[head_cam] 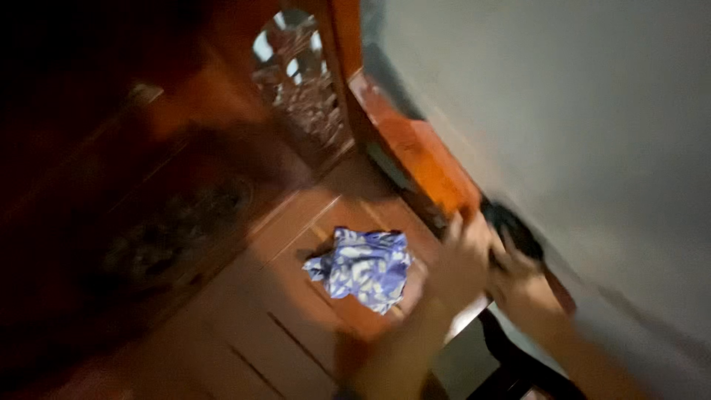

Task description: The person sprays cleaning liquid from a spray bottle onto the carved crest of a wooden chair and scrubs it with a brush. They then use a cloth to wipe the carved tops, edges and slats of several wooden chairs and a bench, moving between the pieces.

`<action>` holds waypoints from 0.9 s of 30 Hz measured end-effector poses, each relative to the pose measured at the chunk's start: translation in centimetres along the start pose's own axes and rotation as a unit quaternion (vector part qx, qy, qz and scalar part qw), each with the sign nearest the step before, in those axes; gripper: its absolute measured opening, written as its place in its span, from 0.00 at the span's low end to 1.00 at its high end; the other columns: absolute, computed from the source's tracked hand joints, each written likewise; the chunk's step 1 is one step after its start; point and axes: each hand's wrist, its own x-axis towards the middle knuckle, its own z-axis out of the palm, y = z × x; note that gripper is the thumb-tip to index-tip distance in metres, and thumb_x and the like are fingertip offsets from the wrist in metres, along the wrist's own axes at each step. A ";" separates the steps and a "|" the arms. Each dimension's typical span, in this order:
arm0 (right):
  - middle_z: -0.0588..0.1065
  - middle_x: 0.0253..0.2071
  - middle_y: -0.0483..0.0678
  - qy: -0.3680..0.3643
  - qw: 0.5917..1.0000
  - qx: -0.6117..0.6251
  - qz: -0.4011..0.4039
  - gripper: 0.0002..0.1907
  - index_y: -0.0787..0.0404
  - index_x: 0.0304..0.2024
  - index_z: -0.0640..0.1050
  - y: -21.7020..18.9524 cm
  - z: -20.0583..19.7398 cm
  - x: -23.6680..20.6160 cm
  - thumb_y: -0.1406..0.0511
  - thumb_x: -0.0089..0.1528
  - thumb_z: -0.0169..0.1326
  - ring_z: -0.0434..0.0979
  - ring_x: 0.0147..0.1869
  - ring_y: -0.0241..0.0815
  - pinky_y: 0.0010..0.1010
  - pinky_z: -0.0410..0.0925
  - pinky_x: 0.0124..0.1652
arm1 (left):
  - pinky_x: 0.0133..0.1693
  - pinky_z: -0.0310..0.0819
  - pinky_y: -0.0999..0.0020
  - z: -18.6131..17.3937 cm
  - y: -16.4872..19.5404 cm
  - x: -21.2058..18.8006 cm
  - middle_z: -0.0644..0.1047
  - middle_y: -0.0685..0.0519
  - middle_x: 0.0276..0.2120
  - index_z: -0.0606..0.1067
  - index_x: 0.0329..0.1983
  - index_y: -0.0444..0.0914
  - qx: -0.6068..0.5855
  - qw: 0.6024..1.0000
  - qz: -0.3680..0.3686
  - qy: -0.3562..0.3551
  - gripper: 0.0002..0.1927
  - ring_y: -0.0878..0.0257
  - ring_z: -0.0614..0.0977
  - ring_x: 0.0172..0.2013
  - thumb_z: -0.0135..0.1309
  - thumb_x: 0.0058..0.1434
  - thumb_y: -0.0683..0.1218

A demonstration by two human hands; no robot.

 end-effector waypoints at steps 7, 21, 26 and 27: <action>0.60 0.70 0.75 0.247 0.955 0.125 -0.103 0.17 0.62 0.45 0.84 -7.6 -7.9 18.3 0.69 0.53 0.61 0.77 0.60 0.67 0.44 0.72 0.52 | 0.69 0.38 0.36 -4.7 -20.2 4.9 0.58 0.43 0.72 0.68 0.64 0.30 0.153 0.983 0.023 -0.101 0.31 0.44 0.52 0.73 0.54 0.58 0.48; 0.74 0.56 0.71 0.166 0.978 0.075 0.100 0.30 0.75 0.53 0.73 0.5 4.4 -4.5 0.67 0.49 0.58 0.79 0.55 0.63 0.43 0.73 0.55 | 0.73 0.36 0.46 -2.7 4.4 1.0 0.50 0.42 0.76 0.71 0.64 0.32 -0.046 0.983 -0.008 -0.178 0.26 0.46 0.49 0.75 0.49 0.63 0.45; 0.76 0.53 0.69 0.123 0.933 0.186 0.282 0.31 0.75 0.62 0.71 1.6 7.5 -12.7 0.71 0.54 0.55 0.81 0.52 0.59 0.40 0.75 0.48 | 0.73 0.29 0.47 -4.1 10.7 0.3 0.44 0.44 0.79 0.75 0.58 0.38 -0.084 0.937 0.095 -0.325 0.18 0.46 0.42 0.77 0.51 0.66 0.46; 0.76 0.53 0.69 0.134 0.920 0.215 0.300 0.31 0.75 0.62 0.71 1.4 7.9 -13.6 0.70 0.56 0.56 0.82 0.52 0.59 0.40 0.75 0.46 | 0.72 0.28 0.46 -4.2 11.4 0.1 0.42 0.45 0.79 0.76 0.56 0.40 -0.065 0.929 0.120 -0.343 0.16 0.45 0.41 0.77 0.52 0.66 0.45</action>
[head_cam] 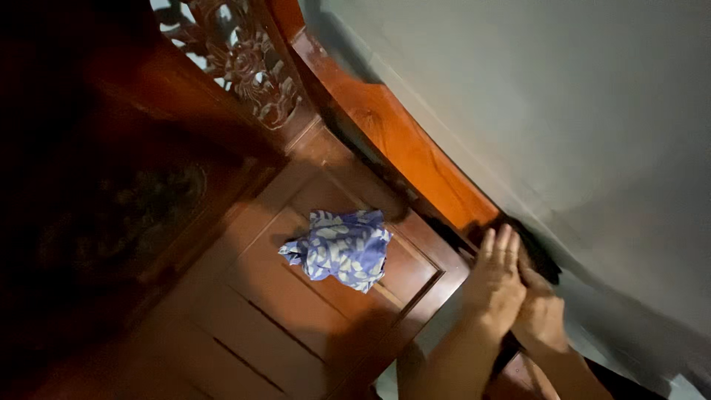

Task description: The person sprays cleaning liquid from a spray bottle onto the carved crest of a wooden chair and scrubs it with a brush. They then use a cloth to wipe the carved tops, edges and slats of several wooden chairs and a bench, moving between the pieces.

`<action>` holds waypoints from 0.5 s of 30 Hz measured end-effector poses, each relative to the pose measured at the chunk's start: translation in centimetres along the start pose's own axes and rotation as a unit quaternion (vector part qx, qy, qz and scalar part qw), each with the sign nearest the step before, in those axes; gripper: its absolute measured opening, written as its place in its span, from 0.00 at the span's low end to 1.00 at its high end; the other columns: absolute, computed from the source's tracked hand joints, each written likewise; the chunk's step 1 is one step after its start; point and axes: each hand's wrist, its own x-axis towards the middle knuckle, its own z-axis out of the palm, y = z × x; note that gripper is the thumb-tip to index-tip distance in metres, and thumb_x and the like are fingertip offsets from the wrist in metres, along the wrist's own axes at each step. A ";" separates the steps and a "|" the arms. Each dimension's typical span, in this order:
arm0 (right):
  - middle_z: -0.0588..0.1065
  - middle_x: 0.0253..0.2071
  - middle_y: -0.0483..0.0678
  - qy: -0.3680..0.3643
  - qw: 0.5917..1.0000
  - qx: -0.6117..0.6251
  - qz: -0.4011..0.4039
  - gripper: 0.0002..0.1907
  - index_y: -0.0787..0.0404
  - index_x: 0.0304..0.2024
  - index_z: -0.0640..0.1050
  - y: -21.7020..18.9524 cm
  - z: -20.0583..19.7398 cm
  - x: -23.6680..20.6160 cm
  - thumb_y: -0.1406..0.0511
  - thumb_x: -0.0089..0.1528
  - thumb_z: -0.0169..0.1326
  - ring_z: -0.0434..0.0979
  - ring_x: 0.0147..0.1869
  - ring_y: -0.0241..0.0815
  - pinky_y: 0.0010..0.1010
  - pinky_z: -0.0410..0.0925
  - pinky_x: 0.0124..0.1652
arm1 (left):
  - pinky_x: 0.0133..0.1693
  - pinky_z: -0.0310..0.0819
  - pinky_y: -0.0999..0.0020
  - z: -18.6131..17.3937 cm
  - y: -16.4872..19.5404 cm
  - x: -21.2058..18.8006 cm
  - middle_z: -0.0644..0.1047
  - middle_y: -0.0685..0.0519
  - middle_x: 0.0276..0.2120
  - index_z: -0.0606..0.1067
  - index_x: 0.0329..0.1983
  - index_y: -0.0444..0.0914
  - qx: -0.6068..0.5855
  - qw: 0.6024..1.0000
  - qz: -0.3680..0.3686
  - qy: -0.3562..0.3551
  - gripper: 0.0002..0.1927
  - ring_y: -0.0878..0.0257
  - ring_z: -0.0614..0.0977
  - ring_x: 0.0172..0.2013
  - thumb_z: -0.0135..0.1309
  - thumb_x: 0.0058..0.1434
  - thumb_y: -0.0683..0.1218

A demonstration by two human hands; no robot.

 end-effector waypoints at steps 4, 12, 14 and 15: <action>0.67 0.66 0.71 0.010 0.999 -0.038 -0.026 0.35 0.73 0.67 0.65 0.8 -1.0 -3.4 0.66 0.58 0.56 0.79 0.51 0.57 0.37 0.74 0.42 | 0.73 0.26 0.49 -0.4 3.2 0.0 0.46 0.47 0.76 0.67 0.68 0.38 -0.054 0.996 0.024 0.068 0.32 0.50 0.43 0.75 0.52 0.61 0.52; 0.60 0.74 0.58 0.012 0.977 -0.110 -0.184 0.17 0.61 0.48 0.80 -5.4 -1.3 1.9 0.68 0.55 0.55 0.56 0.80 0.58 0.44 0.57 0.71 | 0.76 0.33 0.37 2.4 -3.8 -2.6 0.54 0.41 0.75 0.66 0.71 0.30 -0.053 0.977 -0.003 0.205 0.33 0.47 0.49 0.77 0.52 0.64 0.48; 0.60 0.72 0.55 0.005 0.962 -0.082 -0.261 0.20 0.59 0.45 0.84 -9.5 0.1 6.0 0.68 0.49 0.58 0.56 0.78 0.60 0.46 0.57 0.69 | 0.76 0.38 0.33 3.1 -9.5 -4.0 0.58 0.37 0.73 0.67 0.73 0.26 -0.036 0.943 -0.034 0.330 0.33 0.45 0.52 0.76 0.51 0.66 0.45; 0.59 0.72 0.57 -0.018 0.949 -0.124 -0.290 0.20 0.61 0.43 0.84 -11.9 0.6 8.5 0.70 0.48 0.57 0.55 0.77 0.63 0.48 0.56 0.69 | 0.75 0.40 0.33 2.7 -13.0 -4.0 0.60 0.38 0.72 0.66 0.72 0.27 -0.013 0.934 -0.048 0.354 0.32 0.46 0.53 0.76 0.50 0.66 0.45</action>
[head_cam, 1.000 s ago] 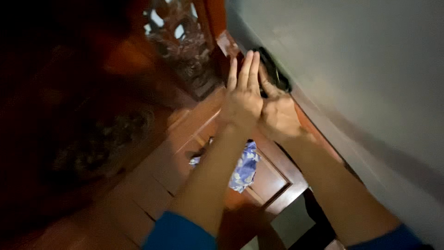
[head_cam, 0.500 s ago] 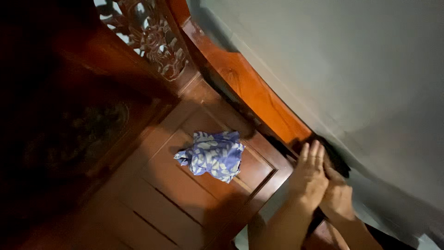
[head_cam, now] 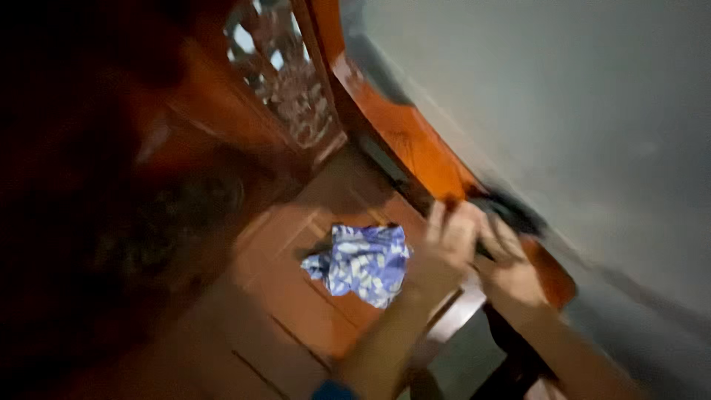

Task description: The person sprays cleaning liquid from a spray bottle onto the carved crest of a wooden chair and scrubs it with a brush. They then use a cloth to wipe the carved tops, edges and slats of several wooden chairs and a bench, moving between the pieces.

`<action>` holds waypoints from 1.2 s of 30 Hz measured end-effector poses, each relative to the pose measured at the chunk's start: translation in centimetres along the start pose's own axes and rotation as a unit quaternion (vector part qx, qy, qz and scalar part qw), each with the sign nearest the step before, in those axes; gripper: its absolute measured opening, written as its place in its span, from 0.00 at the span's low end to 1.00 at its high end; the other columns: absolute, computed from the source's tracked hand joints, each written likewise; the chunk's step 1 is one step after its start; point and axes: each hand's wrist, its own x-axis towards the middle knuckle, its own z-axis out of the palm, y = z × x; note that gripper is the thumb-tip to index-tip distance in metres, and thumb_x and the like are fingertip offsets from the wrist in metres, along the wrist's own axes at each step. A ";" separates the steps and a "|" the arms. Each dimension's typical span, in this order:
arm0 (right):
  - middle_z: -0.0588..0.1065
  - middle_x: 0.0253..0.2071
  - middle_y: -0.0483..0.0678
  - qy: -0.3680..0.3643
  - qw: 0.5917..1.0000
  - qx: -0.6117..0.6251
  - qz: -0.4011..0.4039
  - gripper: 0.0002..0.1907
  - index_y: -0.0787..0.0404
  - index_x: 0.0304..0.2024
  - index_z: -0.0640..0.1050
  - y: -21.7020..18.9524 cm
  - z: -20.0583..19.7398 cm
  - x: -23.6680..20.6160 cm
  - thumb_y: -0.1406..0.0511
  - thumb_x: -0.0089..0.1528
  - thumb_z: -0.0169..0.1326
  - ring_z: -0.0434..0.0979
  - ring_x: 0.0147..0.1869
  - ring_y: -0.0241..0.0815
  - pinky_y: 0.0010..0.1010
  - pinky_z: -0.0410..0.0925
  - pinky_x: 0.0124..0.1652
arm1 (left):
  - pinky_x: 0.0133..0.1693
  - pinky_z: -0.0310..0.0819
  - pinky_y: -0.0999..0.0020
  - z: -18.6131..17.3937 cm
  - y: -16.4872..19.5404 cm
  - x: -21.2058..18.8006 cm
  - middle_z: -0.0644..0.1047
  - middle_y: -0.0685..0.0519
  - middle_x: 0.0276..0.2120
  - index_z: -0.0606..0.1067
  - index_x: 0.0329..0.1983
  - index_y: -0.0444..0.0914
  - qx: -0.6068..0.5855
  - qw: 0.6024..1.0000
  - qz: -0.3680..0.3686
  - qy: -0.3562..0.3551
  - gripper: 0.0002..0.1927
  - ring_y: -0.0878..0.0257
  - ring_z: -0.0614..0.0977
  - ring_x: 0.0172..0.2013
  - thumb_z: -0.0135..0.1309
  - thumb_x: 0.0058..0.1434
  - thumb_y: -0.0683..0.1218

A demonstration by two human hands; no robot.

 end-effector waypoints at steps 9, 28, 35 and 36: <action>0.48 0.79 0.68 0.150 0.966 0.091 -0.191 0.29 0.76 0.62 0.71 -9.4 -5.3 27.9 0.73 0.57 0.56 0.51 0.82 0.69 0.45 0.54 0.76 | 0.74 0.45 0.47 -12.8 -22.2 4.7 0.60 0.38 0.74 0.63 0.71 0.22 0.290 0.957 -0.006 0.025 0.33 0.48 0.54 0.75 0.47 0.66 0.47; 0.66 0.69 0.61 0.147 0.983 0.064 -0.089 0.10 0.67 0.33 0.82 -8.2 -4.8 19.7 0.74 0.47 0.61 0.71 0.71 0.61 0.43 0.68 0.62 | 0.68 0.53 0.48 -8.8 -13.3 3.3 0.58 0.37 0.72 0.63 0.66 0.25 0.106 0.985 -0.089 -0.102 0.30 0.45 0.54 0.74 0.45 0.67 0.49; 0.76 0.52 0.55 0.322 0.937 0.072 -0.119 0.16 0.65 0.48 0.84 -14.6 -7.6 30.4 0.73 0.57 0.63 0.75 0.53 0.60 0.45 0.72 0.48 | 0.62 0.64 0.57 -14.0 -22.8 4.7 0.68 0.45 0.69 0.74 0.62 0.28 0.158 0.973 -0.109 0.130 0.23 0.53 0.66 0.70 0.51 0.65 0.43; 0.77 0.51 0.55 0.315 0.939 0.058 -0.123 0.15 0.65 0.47 0.84 -14.9 -7.7 30.7 0.72 0.56 0.63 0.75 0.51 0.59 0.44 0.72 0.46 | 0.61 0.65 0.57 -14.4 -23.1 4.8 0.71 0.44 0.65 0.76 0.58 0.28 0.167 0.972 -0.102 0.129 0.21 0.52 0.67 0.69 0.52 0.64 0.43</action>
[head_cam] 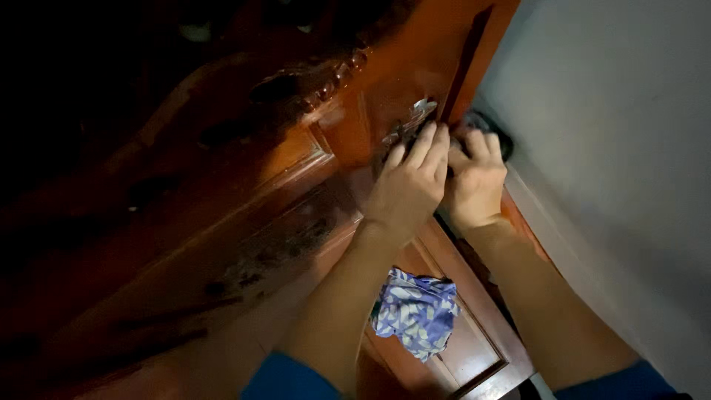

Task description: The person sprays cleaning liquid from a spray bottle onto the carved crest of a wooden chair and scrubs it with a brush. They then use a cloth to wipe the carved tops, edges and slats of several wooden chairs and a bench, moving between the pieces.

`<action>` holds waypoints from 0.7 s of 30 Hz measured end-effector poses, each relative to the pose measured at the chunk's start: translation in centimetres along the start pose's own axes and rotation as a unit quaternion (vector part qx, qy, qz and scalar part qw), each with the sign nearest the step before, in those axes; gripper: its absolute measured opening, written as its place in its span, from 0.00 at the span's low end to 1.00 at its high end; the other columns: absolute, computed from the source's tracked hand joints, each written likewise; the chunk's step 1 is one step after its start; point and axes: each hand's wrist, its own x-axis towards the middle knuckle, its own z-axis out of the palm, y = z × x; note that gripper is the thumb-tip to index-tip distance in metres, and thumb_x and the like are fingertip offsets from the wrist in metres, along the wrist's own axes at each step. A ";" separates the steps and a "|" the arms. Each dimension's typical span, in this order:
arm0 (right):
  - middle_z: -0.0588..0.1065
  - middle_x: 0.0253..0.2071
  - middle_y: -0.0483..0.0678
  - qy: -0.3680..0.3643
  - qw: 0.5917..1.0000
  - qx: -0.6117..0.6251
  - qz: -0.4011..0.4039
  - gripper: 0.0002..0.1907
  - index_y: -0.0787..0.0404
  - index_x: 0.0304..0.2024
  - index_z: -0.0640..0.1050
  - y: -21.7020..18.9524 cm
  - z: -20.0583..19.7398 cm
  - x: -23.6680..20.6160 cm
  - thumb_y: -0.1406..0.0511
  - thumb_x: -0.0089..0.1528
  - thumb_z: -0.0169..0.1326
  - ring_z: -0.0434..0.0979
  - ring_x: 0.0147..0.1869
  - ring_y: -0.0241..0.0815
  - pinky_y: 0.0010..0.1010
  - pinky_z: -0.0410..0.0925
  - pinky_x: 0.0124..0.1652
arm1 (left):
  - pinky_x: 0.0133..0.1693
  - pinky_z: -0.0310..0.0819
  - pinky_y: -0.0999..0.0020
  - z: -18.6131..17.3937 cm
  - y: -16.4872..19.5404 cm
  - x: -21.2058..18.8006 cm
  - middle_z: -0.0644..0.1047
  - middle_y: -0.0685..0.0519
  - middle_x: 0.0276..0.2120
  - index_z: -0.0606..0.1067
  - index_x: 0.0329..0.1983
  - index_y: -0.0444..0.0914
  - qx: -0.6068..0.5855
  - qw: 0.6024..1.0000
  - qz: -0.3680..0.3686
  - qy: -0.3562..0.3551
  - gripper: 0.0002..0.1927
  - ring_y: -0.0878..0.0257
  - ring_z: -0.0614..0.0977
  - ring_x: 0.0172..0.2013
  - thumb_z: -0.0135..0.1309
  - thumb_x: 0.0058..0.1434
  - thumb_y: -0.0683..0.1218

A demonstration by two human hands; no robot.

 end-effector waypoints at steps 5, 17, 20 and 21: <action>0.79 0.47 0.58 -0.042 0.999 -0.032 -0.004 0.17 0.66 0.41 0.83 0.7 -1.2 -2.5 0.67 0.49 0.63 0.77 0.43 0.59 0.45 0.72 0.41 | 0.62 0.65 0.51 1.1 1.7 0.5 0.77 0.45 0.49 0.81 0.41 0.33 -0.083 0.996 0.022 -0.035 0.09 0.48 0.71 0.64 0.56 0.60 0.41; 0.80 0.30 0.56 -0.245 0.961 -0.047 0.123 0.09 0.62 0.30 0.84 2.1 -12.8 -16.2 0.66 0.47 0.63 0.80 0.32 0.56 0.44 0.73 0.34 | 0.60 0.67 0.51 -1.5 19.6 -6.9 0.77 0.44 0.51 0.78 0.49 0.35 -0.258 0.868 -0.177 -0.386 0.11 0.47 0.75 0.58 0.53 0.65 0.43; 0.83 0.25 0.54 -0.397 0.814 0.063 0.418 0.06 0.62 0.30 0.84 1.5 -17.1 -16.6 0.65 0.55 0.63 0.83 0.27 0.44 0.33 0.75 0.34 | 0.60 0.65 0.52 -6.7 20.7 -8.9 0.76 0.41 0.57 0.76 0.59 0.34 -0.404 0.840 -0.246 -0.266 0.23 0.45 0.73 0.60 0.58 0.59 0.42; 0.83 0.27 0.54 -0.346 0.835 0.086 0.419 0.06 0.62 0.32 0.84 0.7 -18.4 -16.2 0.65 0.55 0.63 0.83 0.28 0.42 0.33 0.75 0.35 | 0.60 0.65 0.54 -8.6 21.0 -9.2 0.75 0.40 0.59 0.76 0.62 0.35 -0.465 0.827 -0.276 -0.154 0.27 0.44 0.72 0.61 0.60 0.57 0.41</action>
